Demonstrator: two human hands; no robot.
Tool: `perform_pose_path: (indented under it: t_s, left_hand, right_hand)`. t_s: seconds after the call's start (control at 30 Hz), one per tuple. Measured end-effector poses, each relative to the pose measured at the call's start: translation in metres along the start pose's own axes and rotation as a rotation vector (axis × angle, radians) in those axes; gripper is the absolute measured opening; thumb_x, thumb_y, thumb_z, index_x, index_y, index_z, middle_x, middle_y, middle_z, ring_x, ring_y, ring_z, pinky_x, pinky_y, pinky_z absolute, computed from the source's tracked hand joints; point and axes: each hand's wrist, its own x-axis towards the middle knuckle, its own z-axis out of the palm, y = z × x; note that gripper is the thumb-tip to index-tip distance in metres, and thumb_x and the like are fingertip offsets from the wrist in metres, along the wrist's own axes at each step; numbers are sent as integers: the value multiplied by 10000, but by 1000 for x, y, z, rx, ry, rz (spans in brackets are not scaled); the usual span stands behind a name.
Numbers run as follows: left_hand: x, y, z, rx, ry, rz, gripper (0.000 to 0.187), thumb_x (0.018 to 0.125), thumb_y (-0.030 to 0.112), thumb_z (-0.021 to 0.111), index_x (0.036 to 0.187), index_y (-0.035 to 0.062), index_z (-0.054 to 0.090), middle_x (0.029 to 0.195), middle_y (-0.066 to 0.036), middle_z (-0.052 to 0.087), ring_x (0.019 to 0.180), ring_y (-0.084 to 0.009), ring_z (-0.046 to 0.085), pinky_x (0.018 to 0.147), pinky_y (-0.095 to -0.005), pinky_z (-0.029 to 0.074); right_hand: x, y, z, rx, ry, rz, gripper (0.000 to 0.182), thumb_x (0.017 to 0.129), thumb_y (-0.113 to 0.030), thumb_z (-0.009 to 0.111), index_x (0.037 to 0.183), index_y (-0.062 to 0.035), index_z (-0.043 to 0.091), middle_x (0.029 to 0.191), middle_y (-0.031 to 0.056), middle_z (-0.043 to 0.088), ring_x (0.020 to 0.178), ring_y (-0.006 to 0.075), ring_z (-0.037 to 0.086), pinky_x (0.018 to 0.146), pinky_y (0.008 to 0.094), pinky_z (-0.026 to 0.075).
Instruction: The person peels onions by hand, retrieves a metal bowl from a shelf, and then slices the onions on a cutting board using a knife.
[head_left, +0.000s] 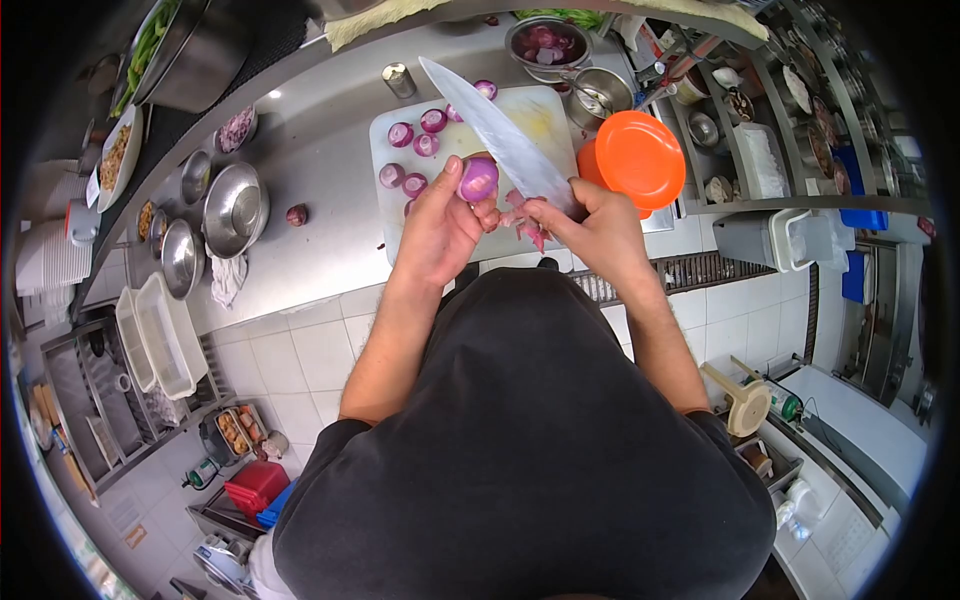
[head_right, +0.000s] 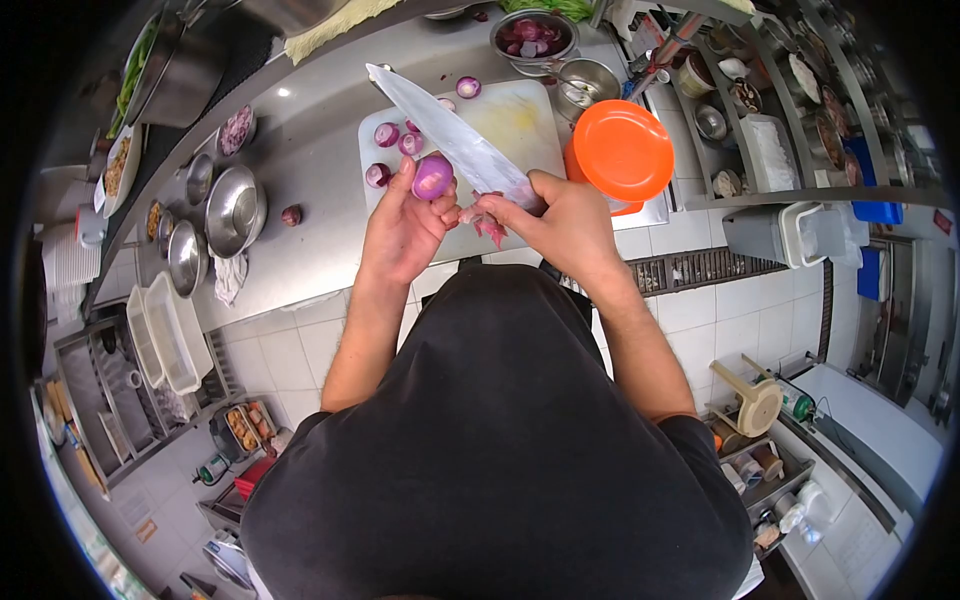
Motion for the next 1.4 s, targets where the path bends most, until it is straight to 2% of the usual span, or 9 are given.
perform_pose_path:
  t_s: [0.1, 0.4, 0.7, 1.1, 1.33, 1.4]
  left_hand:
    - [-1, 0, 8, -5, 7, 15, 409, 1104, 476, 574, 1145, 76, 646, 866, -17, 632, 757, -144, 565, 733, -337, 490]
    - [2, 3, 9, 21, -60, 45, 413, 1118, 479, 542, 1124, 77, 636, 832, -36, 613, 771, -180, 571, 805, -385, 503]
    - [3, -2, 10, 26, -55, 103, 452, 1143, 396, 516, 1337, 3, 627, 944, -35, 672, 808, -150, 584, 788, -340, 517]
    - [0, -2, 11, 45, -74, 110, 443, 1155, 358, 497, 1386, 0, 618, 986, -30, 694, 845, -133, 599, 806, -318, 527]
    - [-2, -3, 8, 105, -132, 133, 418, 1139, 339, 546, 1375, 4, 630, 1068, -39, 706, 872, -125, 597, 812, -309, 511]
    - [-1, -4, 7, 152, -112, 121, 408, 1133, 334, 562, 1365, 6, 635, 1091, -41, 709, 877, -123, 596, 814, -308, 509]
  right_hand:
    - [1, -5, 0, -10, 0, -12, 591, 844, -535, 885, 755, 4, 660, 573, 101, 599, 495, 171, 506, 513, 361, 422]
    - [2, -8, 1, -38, -5, -26, 620, 837, -547, 885, 733, 5, 623, 563, 112, 581, 485, 188, 502, 502, 373, 420]
    - [4, -6, 3, 19, 14, -33, 619, 831, -533, 897, 720, 5, 611, 554, 103, 574, 485, 174, 490, 498, 365, 415]
    - [5, -6, 4, 34, 20, -41, 615, 828, -529, 902, 717, 2, 612, 556, 93, 576, 493, 147, 475, 492, 353, 404]
    - [3, -4, 3, 19, 14, -72, 603, 832, -513, 903, 715, 1, 610, 560, 93, 589, 491, 154, 491, 495, 358, 412]
    - [3, -9, 2, -21, -3, -64, 495, 864, -391, 908, 747, 1, 629, 605, 54, 646, 552, 79, 544, 516, 293, 426]
